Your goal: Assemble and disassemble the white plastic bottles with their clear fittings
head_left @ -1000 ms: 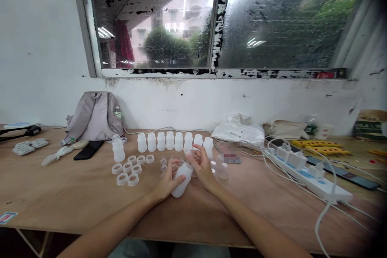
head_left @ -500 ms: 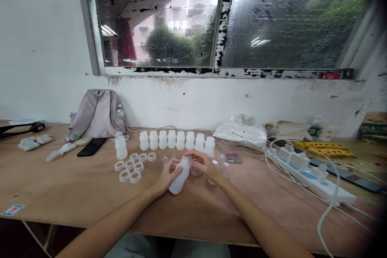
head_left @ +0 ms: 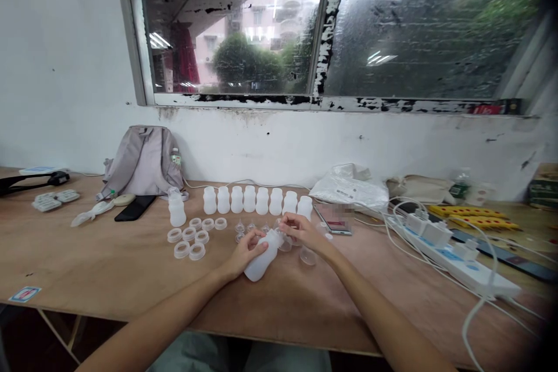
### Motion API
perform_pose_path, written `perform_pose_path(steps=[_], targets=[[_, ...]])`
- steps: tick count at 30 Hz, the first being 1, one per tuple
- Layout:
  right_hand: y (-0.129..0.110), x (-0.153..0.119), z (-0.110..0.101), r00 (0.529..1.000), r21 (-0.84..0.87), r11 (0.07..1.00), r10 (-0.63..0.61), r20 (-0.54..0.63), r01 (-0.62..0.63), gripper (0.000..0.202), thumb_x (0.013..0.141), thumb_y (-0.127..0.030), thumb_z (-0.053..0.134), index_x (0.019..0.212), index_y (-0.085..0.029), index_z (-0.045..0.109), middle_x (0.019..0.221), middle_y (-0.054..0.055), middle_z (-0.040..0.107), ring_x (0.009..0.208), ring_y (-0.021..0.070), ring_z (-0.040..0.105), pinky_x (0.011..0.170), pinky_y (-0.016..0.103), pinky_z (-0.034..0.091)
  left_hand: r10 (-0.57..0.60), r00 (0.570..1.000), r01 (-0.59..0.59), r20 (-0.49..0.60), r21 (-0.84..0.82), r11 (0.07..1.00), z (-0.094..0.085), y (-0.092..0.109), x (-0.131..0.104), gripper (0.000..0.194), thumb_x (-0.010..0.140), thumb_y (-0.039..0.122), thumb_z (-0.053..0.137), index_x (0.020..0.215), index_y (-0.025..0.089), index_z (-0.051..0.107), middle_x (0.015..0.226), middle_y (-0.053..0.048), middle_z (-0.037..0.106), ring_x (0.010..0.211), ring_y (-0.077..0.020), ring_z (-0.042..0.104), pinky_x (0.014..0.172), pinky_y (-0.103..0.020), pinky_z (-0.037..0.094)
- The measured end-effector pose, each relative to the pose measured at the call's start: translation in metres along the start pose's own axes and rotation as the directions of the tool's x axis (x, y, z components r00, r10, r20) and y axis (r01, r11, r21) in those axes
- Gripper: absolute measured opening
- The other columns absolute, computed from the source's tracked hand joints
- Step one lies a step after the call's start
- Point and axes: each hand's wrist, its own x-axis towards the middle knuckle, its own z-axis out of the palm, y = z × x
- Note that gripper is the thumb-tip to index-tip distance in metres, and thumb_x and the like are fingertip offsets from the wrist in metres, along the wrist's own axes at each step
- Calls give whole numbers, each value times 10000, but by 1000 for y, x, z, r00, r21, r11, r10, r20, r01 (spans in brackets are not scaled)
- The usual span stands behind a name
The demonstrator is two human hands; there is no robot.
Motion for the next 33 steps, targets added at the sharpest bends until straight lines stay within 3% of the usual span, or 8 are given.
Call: perform_pose_path(steps=[6, 10, 14, 22, 28, 33], targets=[[0, 1, 3, 1000, -258, 966, -15, -8, 12, 484, 776, -527, 418, 469, -181, 278, 491, -58, 209, 469, 64, 215, 445, 231, 167, 1, 999, -4, 38, 72, 997, -2, -5, 2, 455, 645, 503, 617, 924, 173, 474, 759, -4, 558, 646, -120, 518, 545, -212, 353], [-5, -2, -2, 1000, -213, 977, 13, 21, -8, 413, 770, -516, 437, 543, -177, 370, 495, -60, 275, 456, 67, 260, 431, 221, 188, 6, 999, -9, 32, 75, 997, -3, -7, 3, 454, 648, 509, 609, 922, 173, 474, 759, -3, 555, 644, -118, 514, 547, -213, 352], [-8, -6, -9, 986, -77, 994, 87, 143, -76, 323, 731, -495, 507, 712, -179, 440, 507, -69, 368, 424, 68, 307, 405, 207, 217, 0, 1000, -3, 27, 88, 996, -2, -5, 2, 463, 648, 518, 603, 919, 168, 466, 735, 3, 543, 606, -105, 492, 514, -202, 332], [-5, -4, -6, 996, -265, 964, -19, 84, 40, 439, 786, -501, 419, 511, -178, 306, 525, -58, 232, 489, 69, 239, 463, 228, 179, -21, 999, 17, 37, 113, 993, -3, -4, 2, 467, 634, 514, 615, 924, 176, 472, 760, -3, 549, 646, -120, 510, 549, -214, 351], [-10, -6, -7, 983, -205, 979, 52, 178, -14, 349, 776, -465, 451, 589, -172, 417, 503, -52, 348, 480, 80, 307, 459, 224, 221, 9, 999, -18, 48, 192, 981, -2, -5, 2, 536, 578, 454, 681, 986, 168, 485, 831, -16, 563, 736, -147, 524, 634, -238, 390], [-9, -4, 5, 998, -246, 969, 36, 50, -23, 445, 775, -496, 425, 479, -179, 325, 472, -61, 249, 458, 69, 239, 448, 230, 189, 31, 994, -66, 104, 356, 932, 3, 3, -3, 517, 497, 321, 754, 947, 159, 559, 863, -8, 579, 799, -168, 512, 717, -259, 391]])
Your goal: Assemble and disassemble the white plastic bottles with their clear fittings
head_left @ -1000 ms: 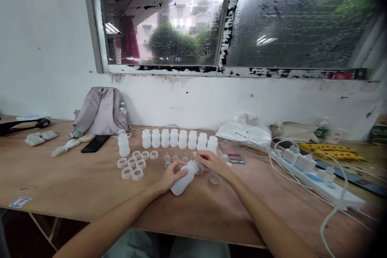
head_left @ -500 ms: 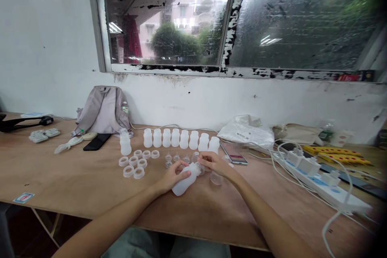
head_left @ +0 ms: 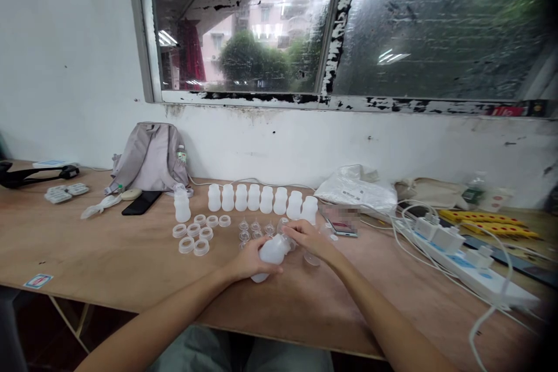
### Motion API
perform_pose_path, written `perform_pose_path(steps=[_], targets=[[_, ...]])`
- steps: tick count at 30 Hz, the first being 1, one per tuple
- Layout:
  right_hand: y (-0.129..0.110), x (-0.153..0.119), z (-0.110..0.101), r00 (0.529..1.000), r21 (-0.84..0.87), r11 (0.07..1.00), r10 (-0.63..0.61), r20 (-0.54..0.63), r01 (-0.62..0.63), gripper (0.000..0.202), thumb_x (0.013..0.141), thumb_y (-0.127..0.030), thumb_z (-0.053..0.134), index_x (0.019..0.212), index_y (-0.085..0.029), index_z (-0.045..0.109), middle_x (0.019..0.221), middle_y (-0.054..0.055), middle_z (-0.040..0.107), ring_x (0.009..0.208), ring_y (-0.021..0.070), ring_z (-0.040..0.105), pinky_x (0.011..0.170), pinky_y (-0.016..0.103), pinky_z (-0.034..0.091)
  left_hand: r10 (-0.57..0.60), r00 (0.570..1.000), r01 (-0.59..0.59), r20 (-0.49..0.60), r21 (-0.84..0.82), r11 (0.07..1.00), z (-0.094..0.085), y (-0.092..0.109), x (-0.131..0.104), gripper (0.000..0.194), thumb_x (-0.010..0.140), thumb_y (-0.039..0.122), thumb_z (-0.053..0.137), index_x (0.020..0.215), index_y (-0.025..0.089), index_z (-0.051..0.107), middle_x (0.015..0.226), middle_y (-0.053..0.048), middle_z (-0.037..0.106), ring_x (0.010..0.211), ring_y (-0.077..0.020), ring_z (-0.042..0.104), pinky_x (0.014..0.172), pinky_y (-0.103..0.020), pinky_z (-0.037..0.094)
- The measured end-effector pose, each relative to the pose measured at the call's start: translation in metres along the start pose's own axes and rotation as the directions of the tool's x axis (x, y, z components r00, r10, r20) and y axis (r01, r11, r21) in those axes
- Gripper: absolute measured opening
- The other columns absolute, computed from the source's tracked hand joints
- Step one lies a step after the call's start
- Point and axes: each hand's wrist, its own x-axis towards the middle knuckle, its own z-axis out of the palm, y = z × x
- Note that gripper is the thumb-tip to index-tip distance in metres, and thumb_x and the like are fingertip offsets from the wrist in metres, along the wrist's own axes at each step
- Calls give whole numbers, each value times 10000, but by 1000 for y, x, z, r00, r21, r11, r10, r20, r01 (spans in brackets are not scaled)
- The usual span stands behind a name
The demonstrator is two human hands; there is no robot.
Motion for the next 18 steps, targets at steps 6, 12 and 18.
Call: perform_pose_path(steps=[6, 12, 18], targets=[[-12, -6, -11, 993, 180, 983, -47, 104, 27, 384, 688, -459, 590, 951, -180, 565, 852, 28, 566, 692, 128, 485, 590, 240, 371, -53, 998, 55, 34, -65, 996, -2, -3, 2, 438, 545, 294, 719, 935, 155, 577, 813, -5, 591, 749, -160, 521, 677, -256, 400], [-14, -9, -11, 991, 44, 999, -6, 137, 0, 406, 640, -402, 662, 985, -191, 635, 974, 65, 631, 826, 212, 534, 729, 325, 398, -2, 999, 3, -40, 32, 999, -1, -3, 0, 490, 557, 277, 710, 1003, 155, 548, 896, -25, 590, 786, -172, 523, 683, -256, 410], [-13, -8, 2, 997, -82, 994, -77, 14, 78, 372, 699, -417, 598, 987, -183, 633, 941, 75, 630, 814, 209, 545, 760, 348, 406, 76, 977, -17, -198, 286, 958, 5, -2, -9, 421, 637, 318, 642, 1012, 173, 517, 858, -43, 598, 749, -194, 544, 657, -288, 409]])
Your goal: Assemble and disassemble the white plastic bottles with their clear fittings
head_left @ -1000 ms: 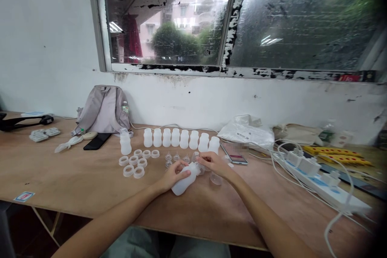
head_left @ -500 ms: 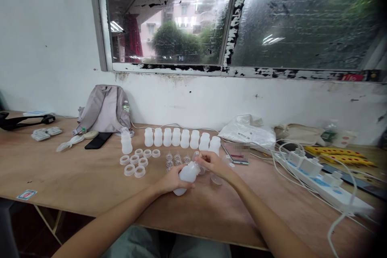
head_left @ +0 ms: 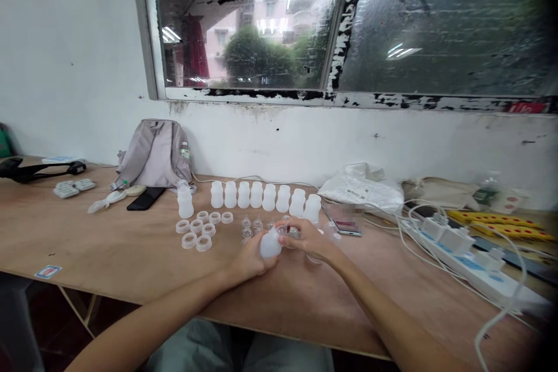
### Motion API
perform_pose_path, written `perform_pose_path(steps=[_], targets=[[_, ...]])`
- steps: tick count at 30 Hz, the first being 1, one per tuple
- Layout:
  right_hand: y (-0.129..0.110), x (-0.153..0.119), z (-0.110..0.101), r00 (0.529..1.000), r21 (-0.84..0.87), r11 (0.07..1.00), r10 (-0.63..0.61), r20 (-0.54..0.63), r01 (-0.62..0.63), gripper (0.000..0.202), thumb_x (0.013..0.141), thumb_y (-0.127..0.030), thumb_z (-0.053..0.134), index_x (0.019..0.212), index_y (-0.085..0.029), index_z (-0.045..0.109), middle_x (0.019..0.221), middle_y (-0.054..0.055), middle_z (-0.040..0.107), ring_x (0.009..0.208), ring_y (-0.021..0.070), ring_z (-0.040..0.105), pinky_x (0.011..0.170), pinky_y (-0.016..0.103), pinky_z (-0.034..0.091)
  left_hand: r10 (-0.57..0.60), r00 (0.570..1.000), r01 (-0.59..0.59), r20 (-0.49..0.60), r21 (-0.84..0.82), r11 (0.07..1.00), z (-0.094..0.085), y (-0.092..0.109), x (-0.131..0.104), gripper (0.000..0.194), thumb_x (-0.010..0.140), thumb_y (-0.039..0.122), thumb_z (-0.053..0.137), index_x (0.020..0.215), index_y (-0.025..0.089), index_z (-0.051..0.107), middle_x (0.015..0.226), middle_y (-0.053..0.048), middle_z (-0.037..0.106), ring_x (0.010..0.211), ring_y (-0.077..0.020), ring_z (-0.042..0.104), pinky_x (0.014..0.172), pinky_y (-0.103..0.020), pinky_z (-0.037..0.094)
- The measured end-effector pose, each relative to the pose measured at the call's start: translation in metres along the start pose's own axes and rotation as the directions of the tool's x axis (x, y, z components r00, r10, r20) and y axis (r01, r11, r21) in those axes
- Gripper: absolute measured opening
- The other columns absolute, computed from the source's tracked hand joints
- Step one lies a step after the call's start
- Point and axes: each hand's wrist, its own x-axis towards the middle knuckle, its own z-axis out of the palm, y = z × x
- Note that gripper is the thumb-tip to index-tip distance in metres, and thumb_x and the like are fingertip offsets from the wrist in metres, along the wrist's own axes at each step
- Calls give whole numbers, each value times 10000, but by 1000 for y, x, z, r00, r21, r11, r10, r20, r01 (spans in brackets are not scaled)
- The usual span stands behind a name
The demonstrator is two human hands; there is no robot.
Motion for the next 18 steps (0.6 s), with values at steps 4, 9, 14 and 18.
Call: perform_pose_path(steps=[4, 9, 14, 18], targets=[[-3, 1, 1, 1000, -17, 1000, -23, -7, 23, 377, 720, -421, 575, 1007, -181, 621, 940, 79, 624, 820, 204, 541, 769, 344, 407, 23, 997, -18, -79, 62, 998, 3, 4, -4, 405, 684, 301, 594, 1056, 195, 475, 890, -44, 598, 761, -197, 556, 670, -304, 411], [9, 5, -12, 999, -27, 999, -22, -49, 20, 389, 790, -455, 464, 1053, -202, 598, 980, 73, 604, 836, 192, 527, 756, 323, 405, 8, 995, -2, -97, 62, 998, 4, -1, 5, 437, 652, 314, 626, 1042, 195, 470, 884, -33, 602, 768, -196, 554, 705, -314, 410], [34, 8, -15, 982, -426, 896, 49, -181, -123, 324, 717, -423, 568, 893, -175, 679, 824, 93, 587, 796, 222, 500, 753, 357, 373, -103, 988, 100, -118, -30, 995, 2, -13, 15, 465, 605, 373, 663, 986, 170, 489, 850, -22, 586, 776, -187, 536, 690, -294, 412], [44, 9, -11, 987, -475, 869, 84, -134, -138, 200, 647, -310, 649, 805, -196, 692, 817, 82, 582, 831, 232, 498, 773, 359, 369, -119, 986, 112, -121, -61, 992, 3, -18, 18, 461, 591, 388, 673, 959, 169, 503, 804, -4, 580, 752, -171, 525, 674, -277, 409]])
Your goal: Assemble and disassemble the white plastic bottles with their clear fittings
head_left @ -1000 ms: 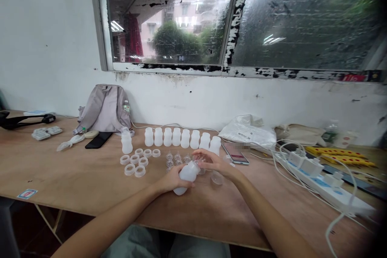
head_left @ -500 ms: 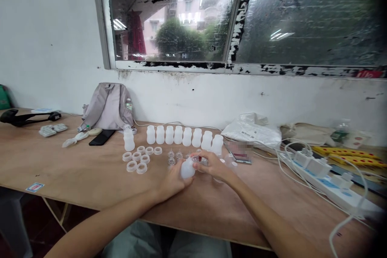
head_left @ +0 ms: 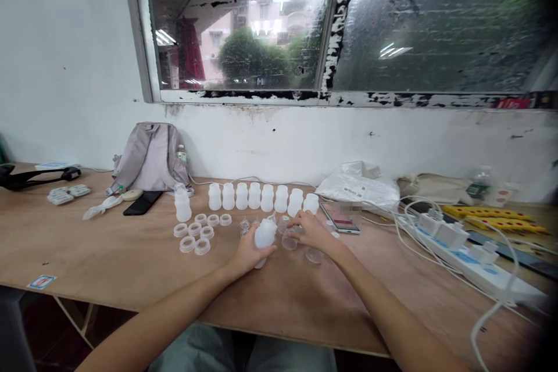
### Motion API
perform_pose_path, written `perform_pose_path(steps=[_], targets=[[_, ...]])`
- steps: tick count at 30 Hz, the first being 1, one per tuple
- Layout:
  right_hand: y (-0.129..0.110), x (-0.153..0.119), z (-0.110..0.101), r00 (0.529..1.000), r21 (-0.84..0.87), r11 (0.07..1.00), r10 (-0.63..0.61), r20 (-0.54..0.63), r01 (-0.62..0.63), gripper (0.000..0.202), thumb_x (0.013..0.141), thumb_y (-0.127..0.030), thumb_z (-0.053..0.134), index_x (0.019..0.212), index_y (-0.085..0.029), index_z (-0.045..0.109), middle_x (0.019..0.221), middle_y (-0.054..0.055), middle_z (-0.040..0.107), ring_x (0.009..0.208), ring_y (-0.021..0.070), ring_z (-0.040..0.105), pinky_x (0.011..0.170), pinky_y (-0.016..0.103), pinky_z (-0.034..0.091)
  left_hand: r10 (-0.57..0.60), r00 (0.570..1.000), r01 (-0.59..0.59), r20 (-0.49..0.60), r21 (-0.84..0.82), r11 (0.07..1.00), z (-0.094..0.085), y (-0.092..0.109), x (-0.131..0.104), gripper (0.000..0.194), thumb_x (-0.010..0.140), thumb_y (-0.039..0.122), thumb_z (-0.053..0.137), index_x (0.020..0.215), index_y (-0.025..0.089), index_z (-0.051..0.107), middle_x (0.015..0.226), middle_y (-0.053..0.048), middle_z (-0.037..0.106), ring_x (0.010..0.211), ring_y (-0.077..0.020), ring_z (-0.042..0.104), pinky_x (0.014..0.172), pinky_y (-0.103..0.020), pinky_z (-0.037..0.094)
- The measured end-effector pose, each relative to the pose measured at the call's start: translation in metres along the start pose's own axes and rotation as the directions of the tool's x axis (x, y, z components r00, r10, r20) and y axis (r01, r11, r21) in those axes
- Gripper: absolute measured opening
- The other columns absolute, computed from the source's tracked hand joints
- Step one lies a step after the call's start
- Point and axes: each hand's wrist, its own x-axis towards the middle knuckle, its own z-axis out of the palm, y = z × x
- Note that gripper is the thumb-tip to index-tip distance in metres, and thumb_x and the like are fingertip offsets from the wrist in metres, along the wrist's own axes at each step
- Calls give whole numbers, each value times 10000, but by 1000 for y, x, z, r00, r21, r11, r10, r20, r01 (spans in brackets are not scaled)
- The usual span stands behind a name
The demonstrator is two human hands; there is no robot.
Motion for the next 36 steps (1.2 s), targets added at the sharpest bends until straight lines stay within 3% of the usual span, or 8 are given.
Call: perform_pose_path(steps=[4, 7, 10, 13, 18, 22, 26, 36], targets=[[3, 3, -7, 995, 345, 938, 13, -96, 21, 240, 709, -349, 586, 879, -192, 650, 899, 74, 598, 828, 201, 533, 777, 357, 395, -12, 1000, 12, -5, -28, 1000, 1, -3, 2, 504, 578, 370, 689, 1003, 167, 508, 828, -9, 584, 781, -176, 522, 705, -286, 407], [2, 4, -16, 988, 653, 757, 84, -132, 22, 335, 726, -407, 550, 984, -195, 587, 978, 79, 586, 739, 167, 560, 631, 304, 440, -19, 1000, 21, 19, -94, 995, 2, -3, 2, 507, 576, 349, 697, 1011, 162, 518, 845, -16, 581, 799, -179, 517, 711, -284, 405], [-4, 2, -20, 981, 797, 601, 114, -158, 59, 391, 714, -416, 565, 1039, -200, 547, 1051, 93, 556, 708, 152, 556, 538, 267, 434, -17, 992, 44, 121, -219, 975, 1, 1, 0, 473, 582, 337, 699, 985, 153, 533, 814, -13, 571, 752, -161, 513, 669, -261, 402], [-12, -1, -19, 993, 823, 565, 50, -109, 62, 396, 720, -396, 568, 1064, -202, 539, 1086, 97, 552, 731, 149, 549, 557, 268, 441, -5, 973, 84, 229, -336, 938, 0, 4, -2, 453, 577, 323, 705, 960, 147, 538, 781, -5, 560, 699, -138, 505, 627, -240, 396], [-20, -4, -19, 998, 790, 611, -57, -26, 56, 352, 754, -358, 544, 1071, -205, 549, 1104, 86, 564, 832, 170, 542, 656, 290, 441, -40, 947, 174, 320, -401, 900, 0, 6, -4, 456, 560, 326, 715, 940, 164, 523, 761, 3, 547, 613, -117, 496, 564, -238, 397], [-24, -5, -19, 995, 799, 600, -102, 18, 48, 335, 764, -374, 535, 1049, -202, 572, 1040, 75, 591, 857, 178, 544, 689, 296, 441, -35, 945, 176, 325, -416, 892, 0, 6, -4, 431, 564, 327, 711, 914, 163, 520, 735, 11, 533, 604, -115, 490, 565, -240, 391], [-26, -5, -12, 998, 827, 563, -64, 29, 12, 341, 744, -386, 570, 1024, -191, 577, 936, 59, 615, 776, 156, 562, 685, 298, 454, -18, 953, 143, 304, -396, 907, 1, 4, -3, 423, 563, 319, 710, 911, 158, 530, 743, 8, 534, 641, -120, 484, 593, -238, 386], [-23, -4, -2, 999, 871, 490, -16, 34, -22, 372, 718, -380, 609, 1037, -191, 579, 1020, 78, 615, 896, 183, 567, 797, 339, 443, 15, 964, 82, 266, -347, 934, 2, 1, -2, 421, 570, 306, 710, 925, 155, 541, 768, 1, 546, 686, -134, 489, 632, -242, 385]])
